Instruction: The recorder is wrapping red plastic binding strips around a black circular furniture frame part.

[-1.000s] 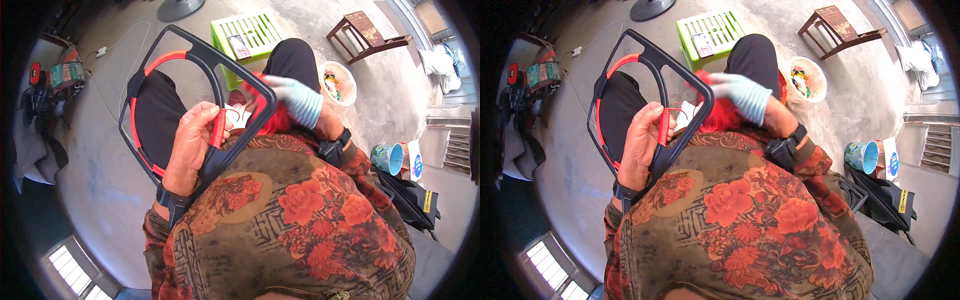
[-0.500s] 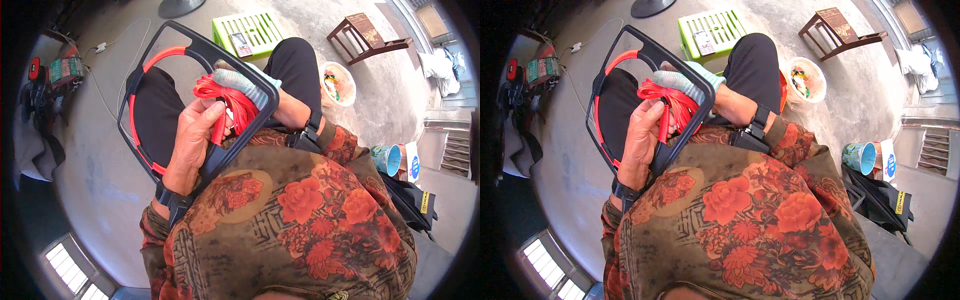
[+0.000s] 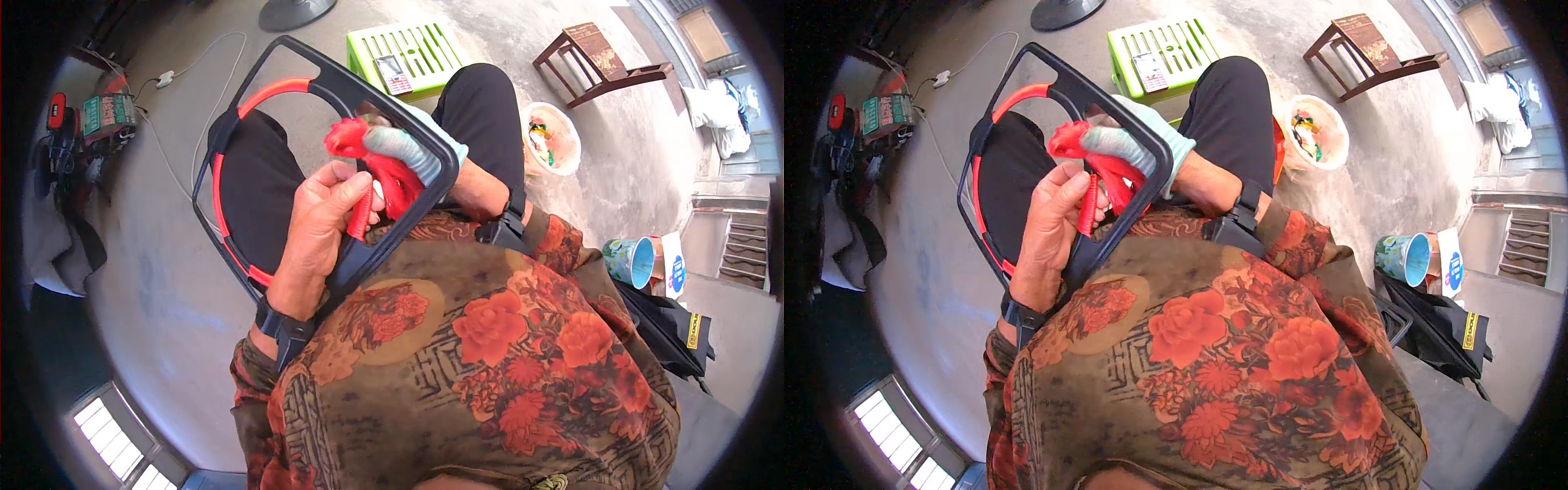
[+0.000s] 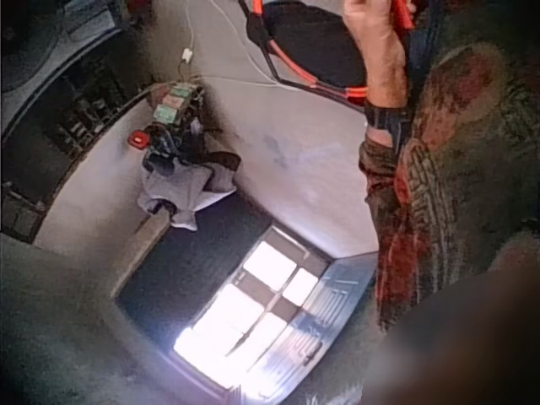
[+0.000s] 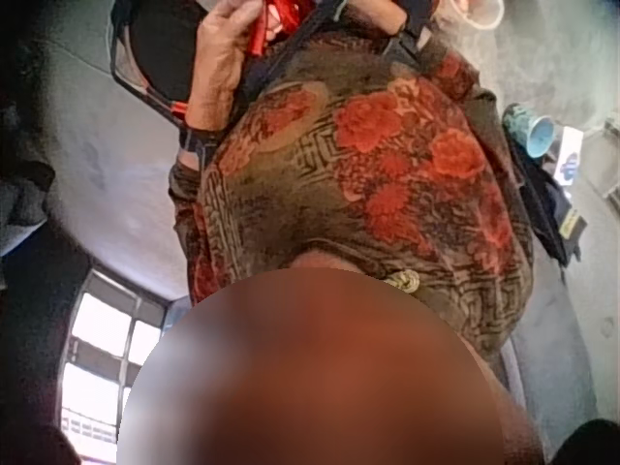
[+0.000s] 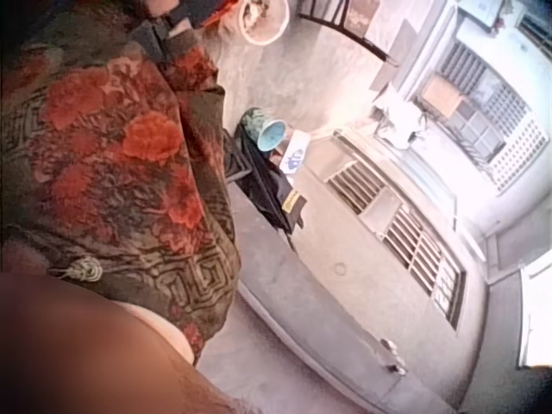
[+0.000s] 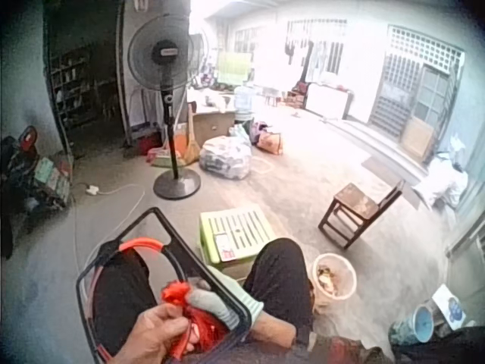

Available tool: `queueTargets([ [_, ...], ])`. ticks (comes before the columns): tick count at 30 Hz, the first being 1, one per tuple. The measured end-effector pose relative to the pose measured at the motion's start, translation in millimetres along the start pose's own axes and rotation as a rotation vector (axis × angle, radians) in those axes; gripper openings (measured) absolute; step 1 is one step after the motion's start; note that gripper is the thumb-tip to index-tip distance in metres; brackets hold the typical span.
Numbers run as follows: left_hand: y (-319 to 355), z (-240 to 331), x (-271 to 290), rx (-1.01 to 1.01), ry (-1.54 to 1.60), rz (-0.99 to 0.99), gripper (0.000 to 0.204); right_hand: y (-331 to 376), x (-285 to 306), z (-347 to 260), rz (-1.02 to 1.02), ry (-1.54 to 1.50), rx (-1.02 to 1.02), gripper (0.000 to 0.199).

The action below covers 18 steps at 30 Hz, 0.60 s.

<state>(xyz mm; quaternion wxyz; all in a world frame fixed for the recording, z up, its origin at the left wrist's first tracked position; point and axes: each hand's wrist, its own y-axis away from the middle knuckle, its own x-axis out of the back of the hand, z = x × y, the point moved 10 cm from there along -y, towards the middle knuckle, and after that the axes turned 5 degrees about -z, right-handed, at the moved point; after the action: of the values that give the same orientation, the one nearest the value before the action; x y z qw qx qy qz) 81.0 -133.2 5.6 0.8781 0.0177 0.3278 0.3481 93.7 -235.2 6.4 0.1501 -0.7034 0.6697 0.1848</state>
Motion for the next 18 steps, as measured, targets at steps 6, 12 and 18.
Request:
queueTargets([
  [6,-2,-3,6,0.015,-0.141,-0.006,0.023,-17,-8,7,-0.049,0.518,-0.045,0.041],
  [12,-4,-7,8,0.071,0.047,0.040,0.030,11,19,85,-0.050,-0.617,-0.298,0.036],
  [18,-3,-13,12,0.073,0.149,0.033,0.031,6,-22,56,-0.248,-1.003,-0.283,0.030],
])
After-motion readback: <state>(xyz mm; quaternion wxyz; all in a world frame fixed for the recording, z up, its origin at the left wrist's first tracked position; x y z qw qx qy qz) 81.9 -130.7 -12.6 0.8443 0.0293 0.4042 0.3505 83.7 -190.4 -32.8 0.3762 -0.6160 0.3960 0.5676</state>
